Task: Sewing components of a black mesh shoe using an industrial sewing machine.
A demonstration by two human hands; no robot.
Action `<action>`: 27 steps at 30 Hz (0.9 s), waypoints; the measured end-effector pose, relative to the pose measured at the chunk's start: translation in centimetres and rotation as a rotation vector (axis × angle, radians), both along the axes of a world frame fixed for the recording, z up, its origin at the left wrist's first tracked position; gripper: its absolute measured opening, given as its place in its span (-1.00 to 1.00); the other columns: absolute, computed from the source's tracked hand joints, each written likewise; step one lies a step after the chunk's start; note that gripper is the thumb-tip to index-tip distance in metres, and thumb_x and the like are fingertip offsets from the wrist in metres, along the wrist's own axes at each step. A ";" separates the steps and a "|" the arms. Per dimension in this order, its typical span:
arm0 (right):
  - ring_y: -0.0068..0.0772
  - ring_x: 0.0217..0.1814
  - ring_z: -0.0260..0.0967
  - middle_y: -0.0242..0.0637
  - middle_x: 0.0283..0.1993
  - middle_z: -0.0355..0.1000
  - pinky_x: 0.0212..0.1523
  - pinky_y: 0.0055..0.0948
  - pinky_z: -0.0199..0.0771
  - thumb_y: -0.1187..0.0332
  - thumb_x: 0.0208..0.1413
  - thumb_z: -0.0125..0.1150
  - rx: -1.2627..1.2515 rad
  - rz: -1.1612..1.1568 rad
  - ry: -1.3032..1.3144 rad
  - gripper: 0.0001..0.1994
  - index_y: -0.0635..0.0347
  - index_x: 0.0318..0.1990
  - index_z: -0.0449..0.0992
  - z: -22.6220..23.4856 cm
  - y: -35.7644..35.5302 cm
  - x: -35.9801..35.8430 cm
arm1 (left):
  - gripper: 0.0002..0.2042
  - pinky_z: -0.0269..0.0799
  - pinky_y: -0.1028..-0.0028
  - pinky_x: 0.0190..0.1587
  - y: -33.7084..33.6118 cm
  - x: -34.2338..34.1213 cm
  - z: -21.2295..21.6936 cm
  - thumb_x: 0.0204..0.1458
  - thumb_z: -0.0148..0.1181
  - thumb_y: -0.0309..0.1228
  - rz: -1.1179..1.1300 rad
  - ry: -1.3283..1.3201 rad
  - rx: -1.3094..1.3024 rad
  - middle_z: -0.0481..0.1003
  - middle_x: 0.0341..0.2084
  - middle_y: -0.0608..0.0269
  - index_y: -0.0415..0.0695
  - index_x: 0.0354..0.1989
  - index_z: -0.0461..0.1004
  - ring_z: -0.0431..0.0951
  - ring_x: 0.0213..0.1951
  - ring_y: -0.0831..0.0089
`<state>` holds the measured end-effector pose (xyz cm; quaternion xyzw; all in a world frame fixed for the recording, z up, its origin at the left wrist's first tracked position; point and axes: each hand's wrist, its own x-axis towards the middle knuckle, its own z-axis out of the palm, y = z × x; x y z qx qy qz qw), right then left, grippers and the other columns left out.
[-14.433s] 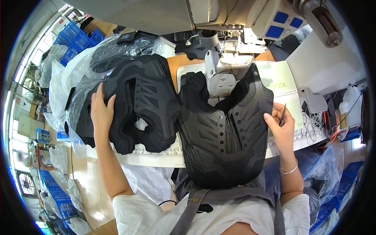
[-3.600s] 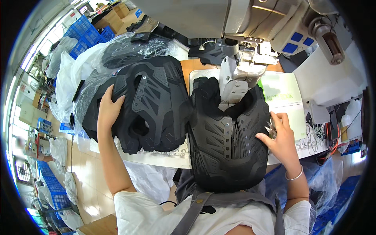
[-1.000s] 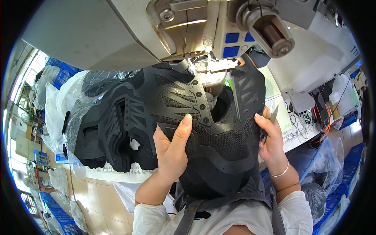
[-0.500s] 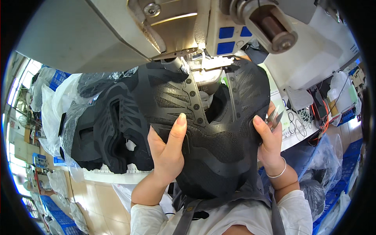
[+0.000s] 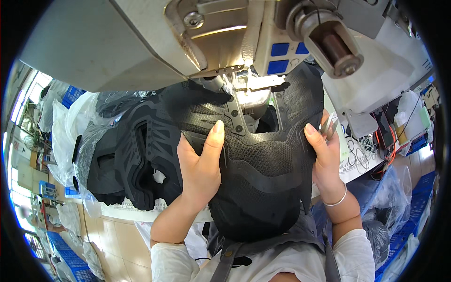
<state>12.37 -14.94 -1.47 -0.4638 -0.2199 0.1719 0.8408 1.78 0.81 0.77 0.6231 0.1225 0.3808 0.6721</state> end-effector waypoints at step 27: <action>-0.87 -0.59 0.22 -0.51 -0.38 0.37 -0.76 -0.83 0.09 0.38 0.03 0.08 -0.020 0.011 -0.142 -0.68 0.22 -0.04 0.29 1.2 2.7 4.7 | -0.88 0.28 0.59 -0.28 4.7 3.8 2.2 -0.02 0.01 -0.51 -0.139 0.040 -0.093 0.44 -0.44 0.30 -0.28 -0.32 0.40 0.40 -0.39 0.60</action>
